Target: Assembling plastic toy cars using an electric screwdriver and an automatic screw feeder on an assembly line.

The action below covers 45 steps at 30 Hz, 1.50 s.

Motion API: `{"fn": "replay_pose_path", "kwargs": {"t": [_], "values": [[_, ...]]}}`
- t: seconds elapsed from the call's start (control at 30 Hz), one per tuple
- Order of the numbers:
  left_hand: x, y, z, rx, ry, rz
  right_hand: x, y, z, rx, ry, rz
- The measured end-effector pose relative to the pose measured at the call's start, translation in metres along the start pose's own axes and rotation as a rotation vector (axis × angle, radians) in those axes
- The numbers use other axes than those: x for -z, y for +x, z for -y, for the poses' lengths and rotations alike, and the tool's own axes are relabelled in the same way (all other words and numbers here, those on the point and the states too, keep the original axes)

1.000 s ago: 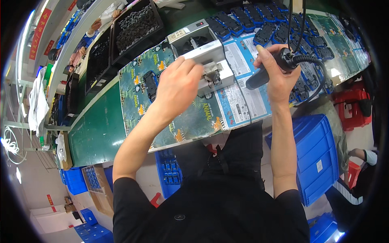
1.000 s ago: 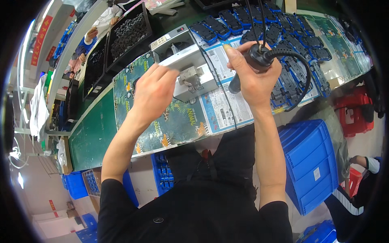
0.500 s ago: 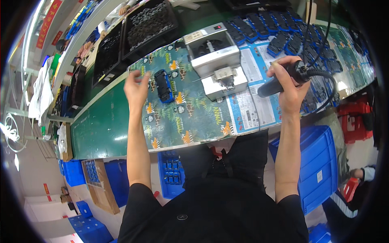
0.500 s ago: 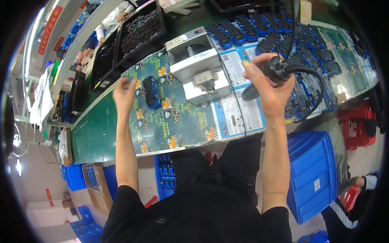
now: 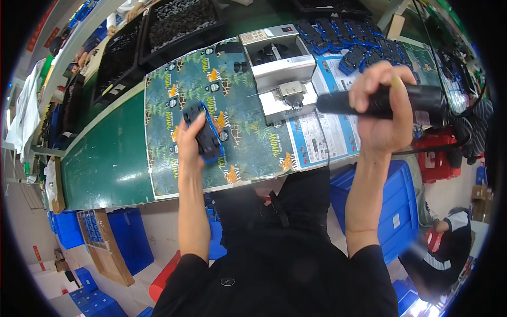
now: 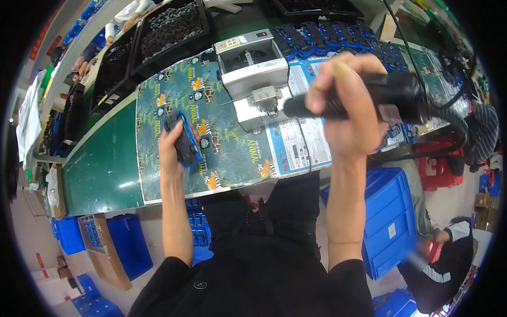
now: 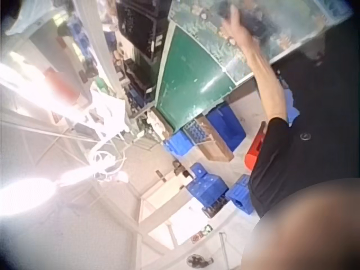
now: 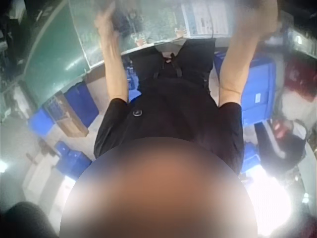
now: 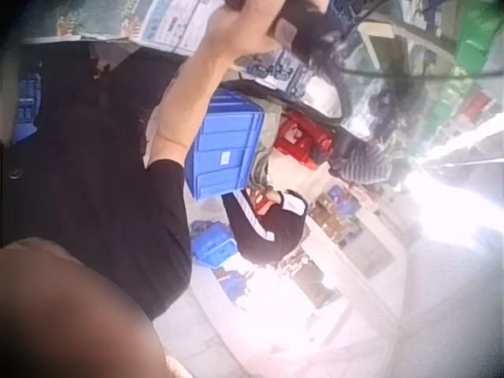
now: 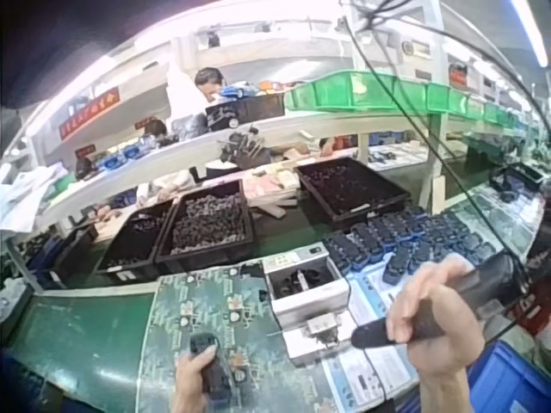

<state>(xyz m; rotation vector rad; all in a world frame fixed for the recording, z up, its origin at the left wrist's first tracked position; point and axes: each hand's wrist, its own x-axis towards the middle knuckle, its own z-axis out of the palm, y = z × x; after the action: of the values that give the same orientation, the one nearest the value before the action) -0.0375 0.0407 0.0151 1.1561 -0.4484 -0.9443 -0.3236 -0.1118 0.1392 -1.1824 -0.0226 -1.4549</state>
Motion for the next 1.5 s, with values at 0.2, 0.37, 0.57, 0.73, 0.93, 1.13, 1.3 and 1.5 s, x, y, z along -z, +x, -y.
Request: {"fn": "replay_pose_path", "kwargs": {"t": [0.2, 0.37, 0.57, 0.73, 0.93, 1.13, 1.3, 1.5], "values": [[-0.041, -0.041, 0.04, 0.198, -0.234, 0.117, -0.032, 0.006, -0.037, 0.01, -0.302, -0.02], [-0.053, -0.044, 0.057, 0.212, -0.284, 0.19, -0.046, -0.001, -0.052, -0.043, -0.422, -0.096], [-0.058, -0.044, 0.059, 0.213, -0.27, 0.181, -0.058, 0.012, -0.051, -0.169, -0.541, 0.013], [-0.065, -0.048, 0.058, 0.17, -0.214, 0.166, -0.047, -0.007, -0.037, -0.275, -0.185, -0.062], [-0.068, -0.045, 0.055, 0.163, -0.145, 0.182, -0.069, -0.035, -0.044, -0.148, -0.033, 0.139], [-0.07, -0.045, 0.059, 0.141, -0.164, 0.175, -0.072, -0.044, -0.054, -0.165, -0.061, 0.14], [-0.069, -0.047, 0.059, 0.134, -0.147, 0.156, -0.074, -0.047, -0.051, -0.183, -0.06, 0.147], [-0.073, -0.051, 0.061, 0.074, -0.06, 0.131, -0.076, -0.057, -0.053, -0.287, -0.138, 0.092]]}}
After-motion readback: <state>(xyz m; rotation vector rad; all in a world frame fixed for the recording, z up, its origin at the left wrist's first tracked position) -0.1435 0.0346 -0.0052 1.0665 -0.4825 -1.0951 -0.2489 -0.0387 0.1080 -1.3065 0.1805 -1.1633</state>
